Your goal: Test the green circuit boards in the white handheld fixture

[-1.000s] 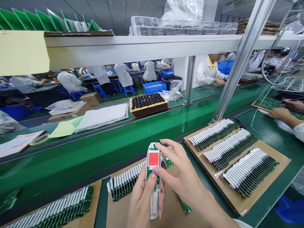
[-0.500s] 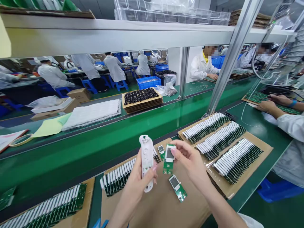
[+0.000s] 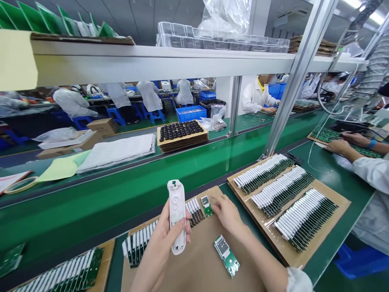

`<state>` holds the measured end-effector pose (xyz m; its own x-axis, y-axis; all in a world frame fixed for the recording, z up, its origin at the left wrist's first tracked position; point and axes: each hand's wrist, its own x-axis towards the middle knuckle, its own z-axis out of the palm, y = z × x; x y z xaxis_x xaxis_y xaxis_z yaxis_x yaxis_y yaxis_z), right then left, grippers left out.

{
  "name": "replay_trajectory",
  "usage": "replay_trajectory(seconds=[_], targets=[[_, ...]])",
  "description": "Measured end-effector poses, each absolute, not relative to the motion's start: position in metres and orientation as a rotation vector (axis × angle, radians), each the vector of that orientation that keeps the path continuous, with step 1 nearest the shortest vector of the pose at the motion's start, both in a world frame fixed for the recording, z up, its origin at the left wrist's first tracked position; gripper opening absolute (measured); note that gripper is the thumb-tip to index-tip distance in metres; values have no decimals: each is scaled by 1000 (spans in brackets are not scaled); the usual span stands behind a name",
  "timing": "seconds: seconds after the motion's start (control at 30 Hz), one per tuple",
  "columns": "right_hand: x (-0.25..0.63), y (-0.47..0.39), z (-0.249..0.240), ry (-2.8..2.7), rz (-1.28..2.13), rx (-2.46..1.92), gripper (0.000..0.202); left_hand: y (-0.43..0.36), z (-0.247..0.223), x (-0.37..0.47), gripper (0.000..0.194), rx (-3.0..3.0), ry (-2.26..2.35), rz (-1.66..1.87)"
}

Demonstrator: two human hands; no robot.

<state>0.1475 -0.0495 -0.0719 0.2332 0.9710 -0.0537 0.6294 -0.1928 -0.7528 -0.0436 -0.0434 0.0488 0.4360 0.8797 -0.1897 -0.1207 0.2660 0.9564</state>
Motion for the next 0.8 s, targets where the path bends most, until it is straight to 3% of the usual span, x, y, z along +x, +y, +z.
replay_trajectory(seconds=[0.17, 0.43, 0.67, 0.8], targets=[[146, -2, -77, -1484, 713, -1868, 41, -44, 44, -42, 80, 1057, 815, 755], [162, -11, -80, -1251, 764, -1788, 39, -45, 40, -39, 78, 1082, 782, 726], [145, -47, 17, -941, 581, -1428, 47, -42, 38, -33, 84, 1140, 749, 652], [116, -64, 51, -994, 653, -1301, 35, -47, 40, -32, 77, 1101, 773, 659]])
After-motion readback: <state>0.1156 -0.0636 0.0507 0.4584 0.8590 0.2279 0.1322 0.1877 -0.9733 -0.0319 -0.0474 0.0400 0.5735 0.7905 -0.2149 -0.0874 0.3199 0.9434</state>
